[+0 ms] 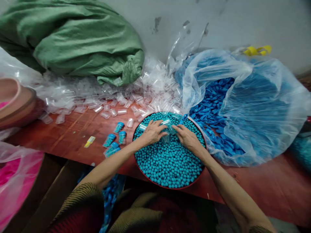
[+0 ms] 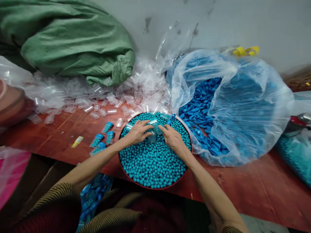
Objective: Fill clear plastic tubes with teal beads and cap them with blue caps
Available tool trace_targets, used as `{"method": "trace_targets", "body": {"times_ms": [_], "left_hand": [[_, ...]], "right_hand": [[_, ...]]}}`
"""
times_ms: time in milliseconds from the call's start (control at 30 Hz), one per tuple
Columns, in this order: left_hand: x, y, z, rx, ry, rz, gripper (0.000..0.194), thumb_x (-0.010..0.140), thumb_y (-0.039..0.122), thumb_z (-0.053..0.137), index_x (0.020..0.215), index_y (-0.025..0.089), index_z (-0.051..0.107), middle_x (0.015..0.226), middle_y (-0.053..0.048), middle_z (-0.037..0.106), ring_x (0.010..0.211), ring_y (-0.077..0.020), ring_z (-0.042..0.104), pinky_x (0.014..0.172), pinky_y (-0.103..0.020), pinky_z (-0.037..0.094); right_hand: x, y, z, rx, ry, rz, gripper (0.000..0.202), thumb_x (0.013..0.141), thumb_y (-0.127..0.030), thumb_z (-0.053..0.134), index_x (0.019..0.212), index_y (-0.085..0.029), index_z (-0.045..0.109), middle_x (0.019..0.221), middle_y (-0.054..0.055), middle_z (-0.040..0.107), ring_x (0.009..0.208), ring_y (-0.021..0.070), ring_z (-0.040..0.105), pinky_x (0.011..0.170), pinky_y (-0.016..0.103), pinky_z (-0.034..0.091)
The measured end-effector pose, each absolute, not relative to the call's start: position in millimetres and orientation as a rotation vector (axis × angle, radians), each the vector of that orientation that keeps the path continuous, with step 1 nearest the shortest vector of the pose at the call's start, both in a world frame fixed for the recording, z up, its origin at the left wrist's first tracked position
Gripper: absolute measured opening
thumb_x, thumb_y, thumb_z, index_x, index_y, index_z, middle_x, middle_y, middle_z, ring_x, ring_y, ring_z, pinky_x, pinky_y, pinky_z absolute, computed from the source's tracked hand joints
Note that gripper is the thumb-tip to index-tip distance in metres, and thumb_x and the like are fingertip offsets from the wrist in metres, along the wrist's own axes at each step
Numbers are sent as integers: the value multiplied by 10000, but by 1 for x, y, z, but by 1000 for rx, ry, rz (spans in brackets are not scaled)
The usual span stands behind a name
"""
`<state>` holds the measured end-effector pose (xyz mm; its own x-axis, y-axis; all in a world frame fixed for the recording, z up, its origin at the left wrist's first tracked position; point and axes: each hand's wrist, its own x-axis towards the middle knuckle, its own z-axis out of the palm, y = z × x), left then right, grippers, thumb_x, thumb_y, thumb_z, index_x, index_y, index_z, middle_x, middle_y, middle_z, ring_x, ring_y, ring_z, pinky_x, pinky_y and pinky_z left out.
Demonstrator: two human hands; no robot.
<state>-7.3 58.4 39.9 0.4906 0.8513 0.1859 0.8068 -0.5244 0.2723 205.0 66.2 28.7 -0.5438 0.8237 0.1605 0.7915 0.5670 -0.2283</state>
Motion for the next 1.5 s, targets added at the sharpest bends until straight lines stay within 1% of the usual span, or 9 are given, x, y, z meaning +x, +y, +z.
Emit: {"method": "trace_targets", "body": {"times_ms": [133,300,500,700,933,1067,1167,1367,1500], "left_hand": [[-11,38,35,2516,1381,627,313,878,266,500,1171,211,595,1280,-105,551,1249,-254,438,1057,-472,333],[-20,14,39,2366,1634,969,291,894,224,444,1129,173,607,1177,-103,592,1203,-247,467,1027,-451,382],[-27,-16,41,2525,1627,572,394,838,169,493,1228,189,543,1267,-114,536,1217,-296,442,983,-474,403],[-15,-13,35,2748,1361,196,421,881,105,362,1262,225,495,1331,-107,496,1244,-303,407,940,-494,404],[0,-9,39,2571,1280,331,263,894,183,428,1147,155,497,1044,-93,624,1029,-216,558,881,-366,457],[8,-19,35,2541,1278,535,177,852,160,469,1028,153,491,1271,-141,502,1235,-256,433,982,-408,419],[12,-23,29,2482,1263,549,245,809,105,463,1048,159,466,1221,-135,518,1165,-245,481,943,-410,443],[23,-24,33,2440,1400,395,480,816,120,434,1288,130,346,1102,-130,531,1009,-257,498,842,-420,451],[24,-24,42,2427,1495,238,245,819,169,464,1060,141,495,1030,-110,516,958,-249,479,826,-400,456]], "right_hand": [[220,50,21,-1342,-2373,241,423,887,-197,396,1304,-161,456,1126,129,634,984,239,628,822,383,516],[229,40,30,-1360,-2114,281,313,889,-298,438,1144,-179,573,1056,124,646,925,239,631,832,401,507],[227,3,49,-1369,-1958,620,350,847,-338,541,1164,-191,523,867,59,679,664,182,626,651,332,524],[211,-19,33,-1264,-2128,665,258,862,-263,477,1095,-188,559,963,92,670,744,197,637,724,355,520],[211,-8,37,-1322,-1976,535,234,852,-244,501,1063,-184,580,957,94,628,764,195,608,735,359,516],[197,-16,31,-1271,-2012,535,241,865,-225,473,1080,-200,580,965,86,644,789,200,618,752,362,517],[189,-25,23,-1259,-2106,430,292,891,-194,412,1130,-194,580,1023,103,661,917,226,617,818,387,498],[186,-25,17,-1299,-2257,280,318,912,-179,365,1096,-170,624,968,108,689,874,228,623,806,380,490],[189,-17,24,-1307,-2276,315,335,907,-151,359,1132,-181,605,1000,83,688,912,199,625,803,326,497]]}}
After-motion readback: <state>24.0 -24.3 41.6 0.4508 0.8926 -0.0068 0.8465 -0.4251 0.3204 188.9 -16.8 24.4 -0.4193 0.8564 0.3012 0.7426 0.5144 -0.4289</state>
